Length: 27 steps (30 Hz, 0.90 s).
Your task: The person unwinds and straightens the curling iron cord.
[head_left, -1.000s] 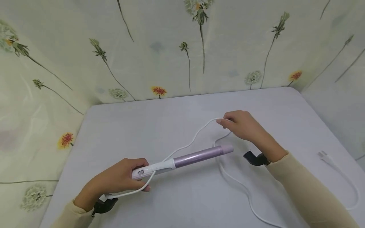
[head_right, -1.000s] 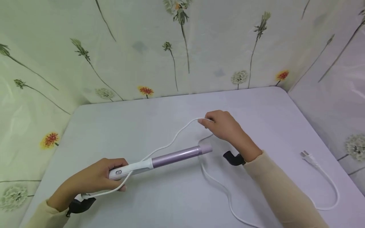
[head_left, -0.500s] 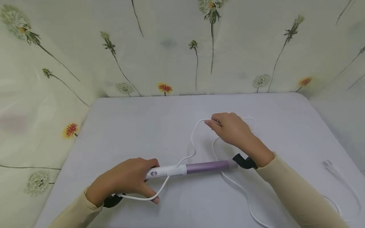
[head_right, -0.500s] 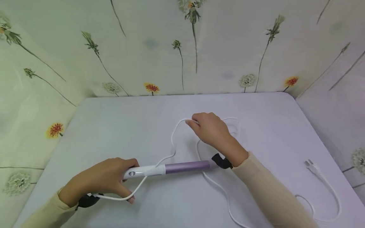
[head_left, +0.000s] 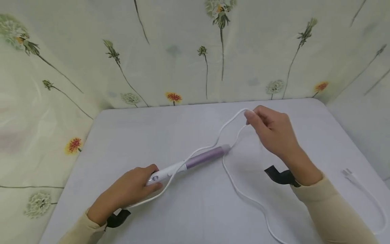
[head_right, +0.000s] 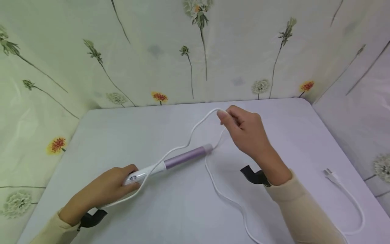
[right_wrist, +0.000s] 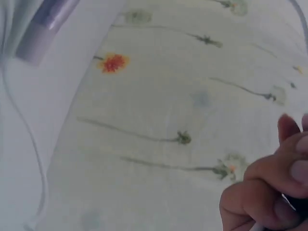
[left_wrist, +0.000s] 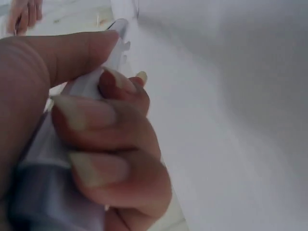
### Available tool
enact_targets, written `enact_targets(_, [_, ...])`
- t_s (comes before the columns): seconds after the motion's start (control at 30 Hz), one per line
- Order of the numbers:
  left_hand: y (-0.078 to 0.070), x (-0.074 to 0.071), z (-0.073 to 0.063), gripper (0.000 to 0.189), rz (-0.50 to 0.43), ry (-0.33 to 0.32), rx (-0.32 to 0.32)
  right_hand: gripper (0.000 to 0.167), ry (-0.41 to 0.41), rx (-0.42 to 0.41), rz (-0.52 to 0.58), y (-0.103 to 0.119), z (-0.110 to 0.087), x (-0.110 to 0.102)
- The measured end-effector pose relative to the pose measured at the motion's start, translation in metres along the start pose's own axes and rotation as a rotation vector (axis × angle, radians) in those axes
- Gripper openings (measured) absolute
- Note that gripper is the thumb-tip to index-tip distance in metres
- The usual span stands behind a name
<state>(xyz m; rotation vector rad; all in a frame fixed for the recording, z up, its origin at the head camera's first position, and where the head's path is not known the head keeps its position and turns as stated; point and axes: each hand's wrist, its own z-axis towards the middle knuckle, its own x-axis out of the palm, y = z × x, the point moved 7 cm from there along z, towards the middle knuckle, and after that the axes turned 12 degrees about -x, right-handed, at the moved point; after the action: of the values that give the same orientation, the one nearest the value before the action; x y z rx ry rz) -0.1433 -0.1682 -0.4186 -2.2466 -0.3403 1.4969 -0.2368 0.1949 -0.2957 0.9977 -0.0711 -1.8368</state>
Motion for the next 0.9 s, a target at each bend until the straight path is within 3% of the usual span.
enact_targets(0.07, [0.010,-0.006,0.006,0.036,-0.053,-0.003,-0.018,0.018,0.017,-0.050,-0.007,0.002,-0.010,-0.016])
enact_targets(0.17, [0.026,-0.016,0.016,0.039,-0.149,-0.036,-0.032,0.021,0.151,-0.057,-0.020,-0.008,-0.029,-0.019])
enact_targets(0.27, [0.039,-0.024,0.027,0.042,-0.216,-0.096,-0.055,0.018,0.369,0.016,-0.057,-0.025,-0.054,-0.005])
enact_targets(0.37, [0.048,-0.028,0.039,0.044,-0.253,-0.147,-0.088,0.026,0.596,0.108,-0.075,-0.038,-0.079,0.015])
enact_targets(0.5, [0.061,-0.024,0.055,0.045,-0.265,-0.172,-0.131,0.037,0.793,0.181,-0.031,-0.043,-0.107,0.036])
enact_targets(0.6, [0.069,-0.019,0.064,0.048,-0.258,-0.169,-0.170,0.039,0.853,0.187,-0.039,-0.041,-0.121,0.044])
enact_targets(0.73, [0.080,-0.015,0.072,0.050,-0.231,-0.174,-0.213,0.040,0.865,0.199,-0.128,-0.042,-0.131,0.046])
enact_targets(0.9, [0.089,-0.018,0.084,0.052,-0.126,-0.181,-0.174,0.037,0.833,0.202,-0.233,-0.050,-0.132,0.043])
